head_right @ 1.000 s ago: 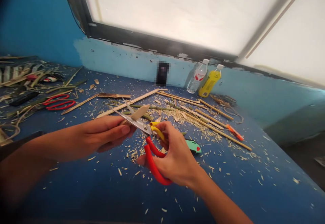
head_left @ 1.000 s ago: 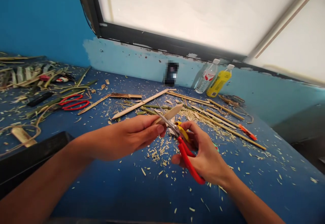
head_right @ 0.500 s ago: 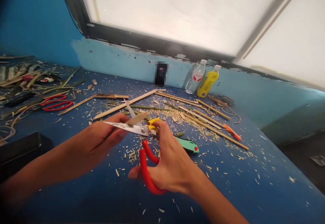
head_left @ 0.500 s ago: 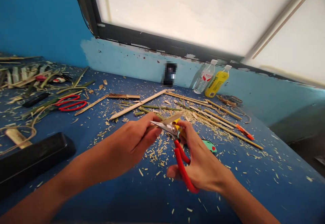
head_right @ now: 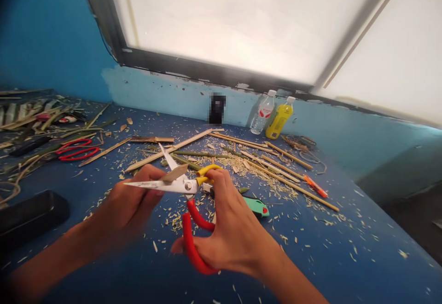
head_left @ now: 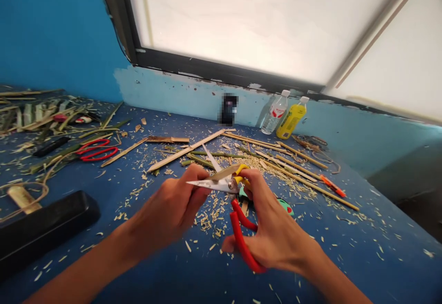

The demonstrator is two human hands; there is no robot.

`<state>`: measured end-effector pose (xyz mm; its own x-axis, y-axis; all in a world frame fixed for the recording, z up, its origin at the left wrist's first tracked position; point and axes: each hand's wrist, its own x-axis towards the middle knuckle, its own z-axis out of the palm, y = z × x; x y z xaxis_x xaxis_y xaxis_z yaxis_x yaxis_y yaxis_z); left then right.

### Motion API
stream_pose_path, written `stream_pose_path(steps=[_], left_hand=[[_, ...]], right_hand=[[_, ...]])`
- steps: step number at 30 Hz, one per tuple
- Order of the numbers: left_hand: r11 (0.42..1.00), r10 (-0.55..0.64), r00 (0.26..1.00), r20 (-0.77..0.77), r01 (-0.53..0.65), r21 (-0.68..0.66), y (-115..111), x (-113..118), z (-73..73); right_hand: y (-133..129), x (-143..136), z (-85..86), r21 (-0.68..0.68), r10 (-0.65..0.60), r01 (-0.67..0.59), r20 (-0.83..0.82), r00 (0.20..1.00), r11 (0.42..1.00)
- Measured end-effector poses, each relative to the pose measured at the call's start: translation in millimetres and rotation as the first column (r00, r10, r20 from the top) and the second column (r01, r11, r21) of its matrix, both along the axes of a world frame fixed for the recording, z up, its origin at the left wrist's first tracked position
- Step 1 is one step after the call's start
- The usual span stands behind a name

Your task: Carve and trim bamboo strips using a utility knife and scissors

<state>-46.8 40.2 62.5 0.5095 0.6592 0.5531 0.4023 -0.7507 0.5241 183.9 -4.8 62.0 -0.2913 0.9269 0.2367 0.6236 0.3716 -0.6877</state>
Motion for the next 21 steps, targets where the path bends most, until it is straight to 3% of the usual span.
stream_pose_path(steps=[3,5,8,10,16,19,21], left_hand=[[0.987,-0.105,0.994,0.038,0.108,-0.122,-0.1,-5.4,-6.6],[0.965,-0.148,0.983,0.104,0.167,-0.204,-0.5,-7.6,-10.3],[0.924,-0.112,0.948,0.297,0.21,-0.321,3.0,-12.3,-10.1],[0.89,-0.049,0.902,0.428,0.234,-0.391,7.8,-16.6,-5.3],[0.75,-0.018,0.857,0.516,0.353,-0.56,9.6,-18.7,7.0],[0.702,-0.016,0.862,0.507,0.371,-0.608,0.8,-13.4,6.2],[0.686,-0.011,0.873,0.487,0.361,-0.632,-6.1,-10.4,6.2]], right_hand=[[4.2,7.5,0.3,-0.008,0.108,-0.108,0.047,0.993,0.994],[5.7,11.8,1.2,0.064,0.13,-0.136,0.092,0.987,0.989],[7.1,15.2,2.7,0.204,0.107,-0.144,0.182,0.977,0.968],[8.8,16.2,2.8,0.221,0.108,-0.147,0.178,0.978,0.964],[9.5,19.2,-7.3,-0.04,0.13,-0.139,-0.177,0.976,0.99],[3.9,18.1,-12.0,-0.19,0.11,-0.181,-0.332,0.937,0.965],[0.0,15.1,-12.7,-0.221,0.138,-0.227,-0.356,0.924,0.948]])
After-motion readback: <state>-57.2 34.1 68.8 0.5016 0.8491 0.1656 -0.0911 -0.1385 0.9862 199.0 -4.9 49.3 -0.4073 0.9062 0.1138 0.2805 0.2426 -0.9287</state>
